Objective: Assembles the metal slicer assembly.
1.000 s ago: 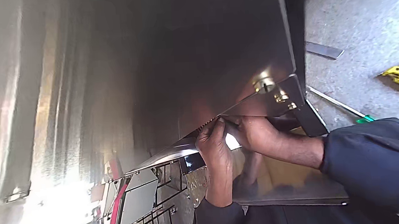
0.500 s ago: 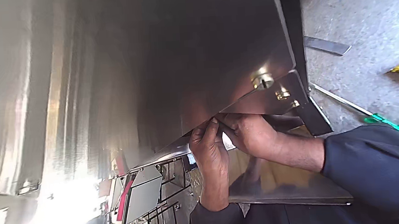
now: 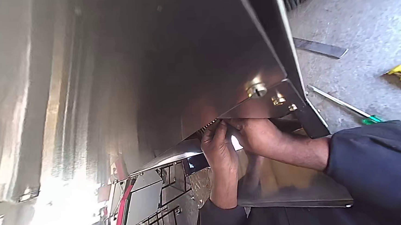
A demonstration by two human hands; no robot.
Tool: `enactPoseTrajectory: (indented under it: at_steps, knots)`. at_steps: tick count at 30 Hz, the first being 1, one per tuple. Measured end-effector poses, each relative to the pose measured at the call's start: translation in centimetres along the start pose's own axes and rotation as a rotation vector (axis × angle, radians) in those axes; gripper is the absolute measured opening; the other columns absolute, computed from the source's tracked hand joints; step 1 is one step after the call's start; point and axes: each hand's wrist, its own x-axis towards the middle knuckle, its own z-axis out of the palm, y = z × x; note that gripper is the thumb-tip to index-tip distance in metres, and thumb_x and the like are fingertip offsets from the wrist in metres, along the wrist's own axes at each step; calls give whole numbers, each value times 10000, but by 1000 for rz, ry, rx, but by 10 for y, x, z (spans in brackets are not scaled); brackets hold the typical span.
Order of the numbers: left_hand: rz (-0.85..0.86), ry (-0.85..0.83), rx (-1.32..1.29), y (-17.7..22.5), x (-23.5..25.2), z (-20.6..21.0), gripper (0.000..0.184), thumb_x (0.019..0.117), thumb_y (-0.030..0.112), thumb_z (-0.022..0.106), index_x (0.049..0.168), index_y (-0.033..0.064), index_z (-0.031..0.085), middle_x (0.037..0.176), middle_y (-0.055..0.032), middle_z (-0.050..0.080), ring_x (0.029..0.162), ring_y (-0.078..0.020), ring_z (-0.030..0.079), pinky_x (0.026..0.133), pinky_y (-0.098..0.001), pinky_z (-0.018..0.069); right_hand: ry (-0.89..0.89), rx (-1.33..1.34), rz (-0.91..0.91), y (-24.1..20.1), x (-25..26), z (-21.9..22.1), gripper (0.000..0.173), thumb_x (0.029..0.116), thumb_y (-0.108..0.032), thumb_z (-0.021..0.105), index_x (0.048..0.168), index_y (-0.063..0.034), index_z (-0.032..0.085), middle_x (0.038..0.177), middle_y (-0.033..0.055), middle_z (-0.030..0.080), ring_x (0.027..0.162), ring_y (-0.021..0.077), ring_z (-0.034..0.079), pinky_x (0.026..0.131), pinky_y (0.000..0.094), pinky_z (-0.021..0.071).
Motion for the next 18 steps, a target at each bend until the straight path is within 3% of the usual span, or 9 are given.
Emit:
enactPoseTrajectory:
  at_steps: [5, 10, 14, 18]
  knots:
    - [112, -27, -12, 24, 4, -3, 74, 947, -109, 563, 945, -67, 623, 824, -151, 686, 770, -199, 705, 772, -359, 623, 138, 37, -136, -14, 10, 4, 175, 987, -188, 603, 948, -134, 765, 830, 36, 713, 813, 180, 703, 707, 384, 581]
    - [-2, 0, -1, -1, 1, -1, 73, 955, -96, 582, 936, -92, 652, 801, -151, 692, 707, -181, 694, 699, -321, 621, -48, -22, 17, -3, 1, -4, 214, 1001, -202, 580, 1084, -146, 769, 984, 76, 746, 954, 243, 717, 833, 469, 578]
    - [64, -29, -33, 19, 3, -4, 69, 961, -97, 567, 958, -89, 635, 849, -166, 697, 774, -204, 710, 764, -348, 625, 96, 9, -106, -14, 7, 3, 186, 987, -183, 592, 1011, -135, 770, 891, 47, 735, 873, 201, 720, 758, 409, 595]
    - [-14, -9, 31, -3, 2, -6, 58, 948, -94, 592, 950, -93, 650, 807, -158, 697, 716, -190, 699, 705, -333, 621, -51, -91, 42, -9, 0, -2, 195, 985, -195, 596, 1081, -135, 756, 965, 87, 735, 931, 260, 719, 797, 474, 585]
